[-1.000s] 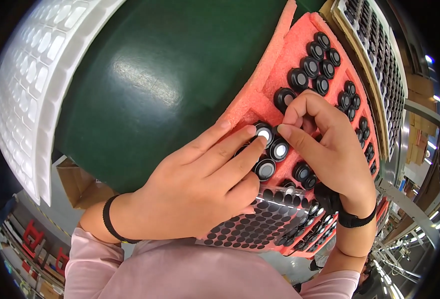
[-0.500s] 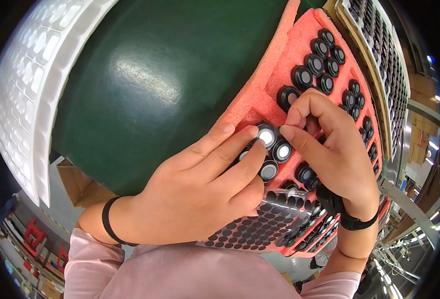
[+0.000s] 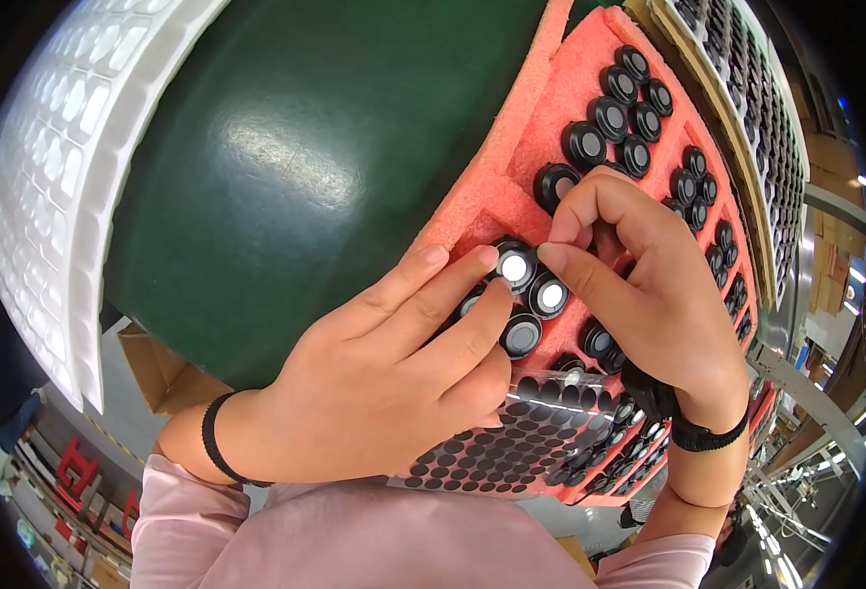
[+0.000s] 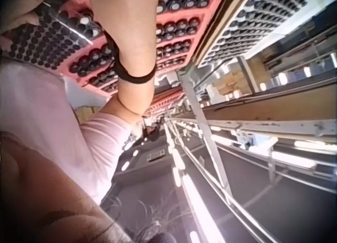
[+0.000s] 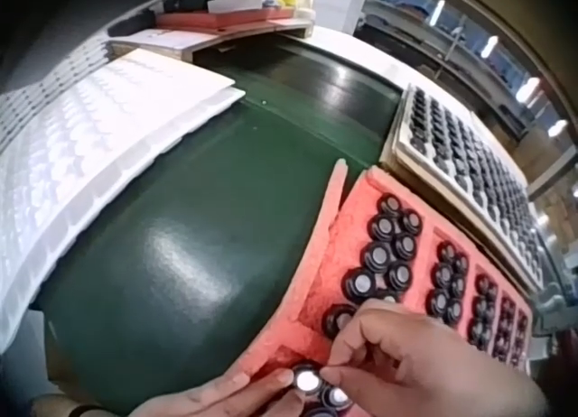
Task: The person peels small black stickers from a plastic sheet and presses them onto the centers of round black components arranged in a foam tray. Each sticker is applied individually to a component before another is removed from the sheet.
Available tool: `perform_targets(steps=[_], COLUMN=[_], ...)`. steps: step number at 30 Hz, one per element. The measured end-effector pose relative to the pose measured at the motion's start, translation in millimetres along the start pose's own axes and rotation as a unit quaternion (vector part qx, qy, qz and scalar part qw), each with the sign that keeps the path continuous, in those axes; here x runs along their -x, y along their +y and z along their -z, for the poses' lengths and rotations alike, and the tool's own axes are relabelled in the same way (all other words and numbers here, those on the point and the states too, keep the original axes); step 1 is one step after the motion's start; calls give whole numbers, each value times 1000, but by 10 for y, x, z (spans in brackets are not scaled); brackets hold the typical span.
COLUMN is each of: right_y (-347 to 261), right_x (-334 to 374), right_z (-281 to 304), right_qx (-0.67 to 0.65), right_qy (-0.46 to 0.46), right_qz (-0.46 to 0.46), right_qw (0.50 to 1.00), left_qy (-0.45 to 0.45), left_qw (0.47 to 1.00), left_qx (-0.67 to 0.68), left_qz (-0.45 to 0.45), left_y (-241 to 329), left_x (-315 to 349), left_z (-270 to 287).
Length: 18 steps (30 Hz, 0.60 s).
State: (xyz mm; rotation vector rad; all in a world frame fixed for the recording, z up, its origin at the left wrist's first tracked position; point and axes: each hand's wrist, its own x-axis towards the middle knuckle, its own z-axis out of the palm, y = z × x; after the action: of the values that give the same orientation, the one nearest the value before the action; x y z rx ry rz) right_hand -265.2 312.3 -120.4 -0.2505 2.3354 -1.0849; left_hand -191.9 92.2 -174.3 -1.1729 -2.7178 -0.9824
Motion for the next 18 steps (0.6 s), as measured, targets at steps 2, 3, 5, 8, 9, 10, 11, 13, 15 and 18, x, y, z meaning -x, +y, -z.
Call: perform_targets(steps=[2, 3, 5, 8, 9, 10, 11, 13, 15, 18], right_y=[19, 27, 30, 10, 3, -2, -9, -31, -64, -54], right_x=[-4, -5, -3, -3, -6, -6, -6, -8, -11, -15], right_z=[-2, -4, -7, -9, -9, -11, -12, -8, 16, 19], right_qx=[-1, -1, -2, -6, -6, -10, -13, -15, -37, -42], right_qy=[2, 3, 4, 3, 2, 2, 3, 0, -5, -12], right_qz=[5, 9, 14, 0, 0, -12, -23, -34, -65, -73], right_qw=[1000, 1000, 1000, 1000, 1000, 1000, 1000, 999, 997, 996], left_qy=[-9, -14, -15, -16, -17, -17, -17, -12, -3, 10], left_qw=[1000, 1000, 1000, 1000, 1000, 1000, 1000, 1000, 1000, 1000], left_qx=[-2, -3, -1, 2, 4, 6, 9, 9, 6, 13], left_qz=[2, 3, 5, 11, 15, 18, 21, 13, -8, -10], left_y=[1, 2, 5, 10, 11, 11, 9, -9, -26, -22], left_x=[-9, -12, -16, -17, -20, -19, -16, -13, -10, 13], left_z=[8, 10, 11, 16, 21, 19, 13, -9, -27, -47])
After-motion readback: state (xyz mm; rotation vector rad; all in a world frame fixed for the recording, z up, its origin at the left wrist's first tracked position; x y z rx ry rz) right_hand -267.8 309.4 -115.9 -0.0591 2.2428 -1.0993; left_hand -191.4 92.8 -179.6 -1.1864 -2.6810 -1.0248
